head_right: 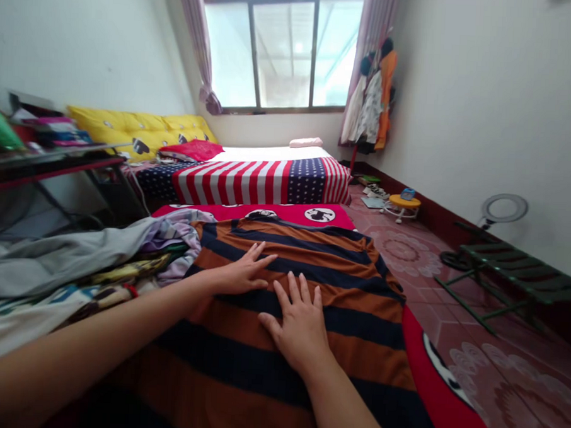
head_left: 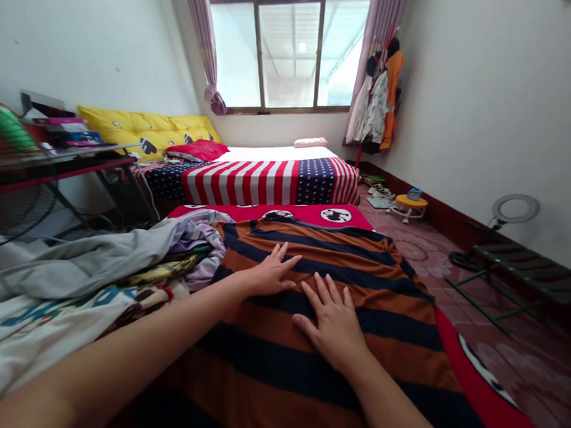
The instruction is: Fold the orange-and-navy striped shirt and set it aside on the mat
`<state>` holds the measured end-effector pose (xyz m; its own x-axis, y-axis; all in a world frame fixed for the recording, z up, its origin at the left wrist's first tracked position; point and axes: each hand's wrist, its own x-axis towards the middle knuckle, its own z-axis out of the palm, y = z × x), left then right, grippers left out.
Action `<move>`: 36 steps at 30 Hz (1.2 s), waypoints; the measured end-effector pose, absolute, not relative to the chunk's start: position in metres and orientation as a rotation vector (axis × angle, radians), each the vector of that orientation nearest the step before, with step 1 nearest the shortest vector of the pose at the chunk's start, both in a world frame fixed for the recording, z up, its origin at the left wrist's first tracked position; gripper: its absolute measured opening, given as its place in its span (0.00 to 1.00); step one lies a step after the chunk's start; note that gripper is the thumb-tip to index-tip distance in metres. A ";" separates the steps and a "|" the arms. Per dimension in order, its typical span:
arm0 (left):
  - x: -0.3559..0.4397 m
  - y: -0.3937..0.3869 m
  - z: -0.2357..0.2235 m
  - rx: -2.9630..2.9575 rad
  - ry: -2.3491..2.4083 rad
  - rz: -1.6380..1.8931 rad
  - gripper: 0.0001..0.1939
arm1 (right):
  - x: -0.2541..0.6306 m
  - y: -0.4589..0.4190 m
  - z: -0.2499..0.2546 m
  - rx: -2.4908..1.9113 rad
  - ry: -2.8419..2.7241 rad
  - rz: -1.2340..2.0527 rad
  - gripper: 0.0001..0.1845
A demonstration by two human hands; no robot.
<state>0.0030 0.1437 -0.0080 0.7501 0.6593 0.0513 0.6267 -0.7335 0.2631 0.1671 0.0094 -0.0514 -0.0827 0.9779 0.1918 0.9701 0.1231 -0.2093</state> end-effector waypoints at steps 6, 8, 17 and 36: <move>-0.056 0.051 0.018 2.552 1.083 0.216 0.29 | 0.165 0.011 -0.052 -1.968 -2.147 -0.039 0.35; -0.073 0.014 0.019 2.487 1.113 0.132 0.31 | 0.164 0.011 -0.052 -1.966 -2.146 -0.064 0.35; -0.113 -0.055 -0.033 2.595 1.277 0.334 0.29 | 0.160 0.010 -0.050 -2.002 -2.142 -0.092 0.33; -0.120 -0.049 -0.040 2.534 1.169 0.498 0.29 | 0.163 0.016 -0.051 -2.042 -2.151 -0.073 0.34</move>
